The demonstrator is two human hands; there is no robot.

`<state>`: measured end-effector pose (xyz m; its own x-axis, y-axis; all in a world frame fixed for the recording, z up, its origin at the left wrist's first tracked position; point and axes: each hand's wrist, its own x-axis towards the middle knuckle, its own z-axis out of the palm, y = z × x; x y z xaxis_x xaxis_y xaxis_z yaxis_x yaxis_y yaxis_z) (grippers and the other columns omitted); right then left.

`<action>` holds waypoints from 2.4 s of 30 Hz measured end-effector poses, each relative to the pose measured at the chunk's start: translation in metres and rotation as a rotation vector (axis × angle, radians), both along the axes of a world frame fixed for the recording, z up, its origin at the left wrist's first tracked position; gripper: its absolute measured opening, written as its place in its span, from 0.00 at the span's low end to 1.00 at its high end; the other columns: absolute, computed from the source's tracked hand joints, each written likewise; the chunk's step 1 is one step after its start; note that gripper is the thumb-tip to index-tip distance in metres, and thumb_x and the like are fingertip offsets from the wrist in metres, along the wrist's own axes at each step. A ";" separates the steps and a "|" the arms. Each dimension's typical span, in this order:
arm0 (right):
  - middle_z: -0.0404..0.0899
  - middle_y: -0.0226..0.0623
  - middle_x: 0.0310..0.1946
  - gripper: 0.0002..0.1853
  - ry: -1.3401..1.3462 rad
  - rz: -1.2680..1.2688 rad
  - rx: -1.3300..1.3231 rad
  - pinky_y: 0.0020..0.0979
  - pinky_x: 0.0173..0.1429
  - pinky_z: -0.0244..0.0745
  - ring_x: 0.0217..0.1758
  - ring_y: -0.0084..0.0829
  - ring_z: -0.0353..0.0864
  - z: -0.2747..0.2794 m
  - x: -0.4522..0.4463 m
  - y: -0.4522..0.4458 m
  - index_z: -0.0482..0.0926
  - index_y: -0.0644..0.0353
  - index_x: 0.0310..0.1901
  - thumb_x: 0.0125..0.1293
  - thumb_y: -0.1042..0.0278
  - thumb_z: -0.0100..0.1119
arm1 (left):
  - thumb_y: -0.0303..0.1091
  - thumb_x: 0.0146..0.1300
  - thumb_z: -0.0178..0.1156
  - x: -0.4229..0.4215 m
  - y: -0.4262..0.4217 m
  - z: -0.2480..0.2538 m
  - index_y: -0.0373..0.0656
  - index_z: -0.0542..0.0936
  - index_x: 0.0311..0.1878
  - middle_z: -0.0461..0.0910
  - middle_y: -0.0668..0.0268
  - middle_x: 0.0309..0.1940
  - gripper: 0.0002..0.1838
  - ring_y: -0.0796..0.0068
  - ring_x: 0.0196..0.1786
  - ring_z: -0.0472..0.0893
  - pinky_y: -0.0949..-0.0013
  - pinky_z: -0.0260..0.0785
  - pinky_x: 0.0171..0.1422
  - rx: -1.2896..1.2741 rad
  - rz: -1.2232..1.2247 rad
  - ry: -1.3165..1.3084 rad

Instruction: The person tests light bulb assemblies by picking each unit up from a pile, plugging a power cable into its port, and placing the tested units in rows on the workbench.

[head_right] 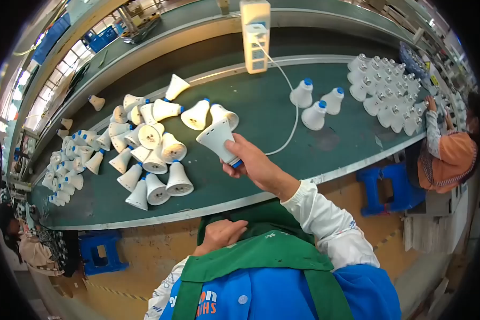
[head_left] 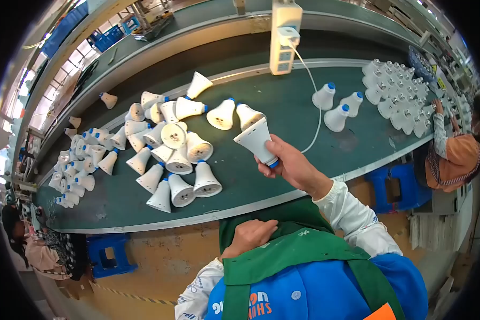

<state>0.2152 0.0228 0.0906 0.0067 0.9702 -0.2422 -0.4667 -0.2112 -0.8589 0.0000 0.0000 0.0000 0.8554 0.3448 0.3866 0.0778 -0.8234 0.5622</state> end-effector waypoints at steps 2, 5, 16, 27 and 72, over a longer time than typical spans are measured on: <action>0.69 0.30 0.36 0.19 0.028 -0.045 0.007 0.23 0.35 0.63 0.32 0.21 0.68 0.004 -0.010 -0.009 0.62 0.57 0.58 0.72 0.55 0.39 | 0.32 0.57 0.65 -0.007 -0.008 0.001 0.42 0.83 0.42 0.83 0.62 0.30 0.10 0.72 0.27 0.80 0.73 0.72 0.32 -0.541 0.165 0.095; 0.68 0.29 0.35 0.19 0.047 -0.057 0.039 0.22 0.34 0.62 0.31 0.19 0.66 -0.019 0.001 -0.041 0.62 0.58 0.58 0.72 0.56 0.38 | 0.31 0.57 0.64 0.001 -0.033 -0.026 0.40 0.83 0.39 0.82 0.62 0.29 0.08 0.73 0.25 0.78 0.74 0.71 0.31 -0.908 0.299 0.148; 0.69 0.28 0.35 0.22 0.019 -0.098 0.113 0.21 0.35 0.62 0.31 0.18 0.65 -0.025 -0.010 -0.084 0.63 0.57 0.59 0.71 0.52 0.41 | 0.19 0.50 0.64 0.021 -0.012 0.041 0.36 0.81 0.38 0.81 0.58 0.31 0.11 0.62 0.31 0.81 0.68 0.73 0.34 -0.069 0.326 -0.243; 0.68 0.28 0.37 0.27 -0.018 -0.136 0.098 0.21 0.37 0.62 0.33 0.18 0.64 -0.048 -0.017 -0.110 0.57 0.59 0.66 0.71 0.52 0.40 | 0.17 0.47 0.66 0.056 0.008 0.037 0.39 0.75 0.49 0.74 0.57 0.40 0.22 0.61 0.39 0.74 0.65 0.68 0.41 0.317 0.280 -0.453; 0.70 0.40 0.33 0.07 -1.863 -0.145 0.479 0.36 0.43 0.64 0.39 0.40 0.70 -0.065 0.057 -0.024 0.72 0.60 0.32 0.56 0.70 0.59 | 0.34 0.42 0.71 0.085 0.067 0.032 0.42 0.78 0.49 0.76 0.61 0.49 0.27 0.60 0.53 0.70 0.59 0.56 0.60 -0.126 0.458 -0.167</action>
<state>0.2719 -0.0010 0.0260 -0.0223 0.9120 0.4095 0.9768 0.1072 -0.1856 0.0854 0.0665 0.0316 0.5349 0.7232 0.4370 0.3159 -0.6508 0.6904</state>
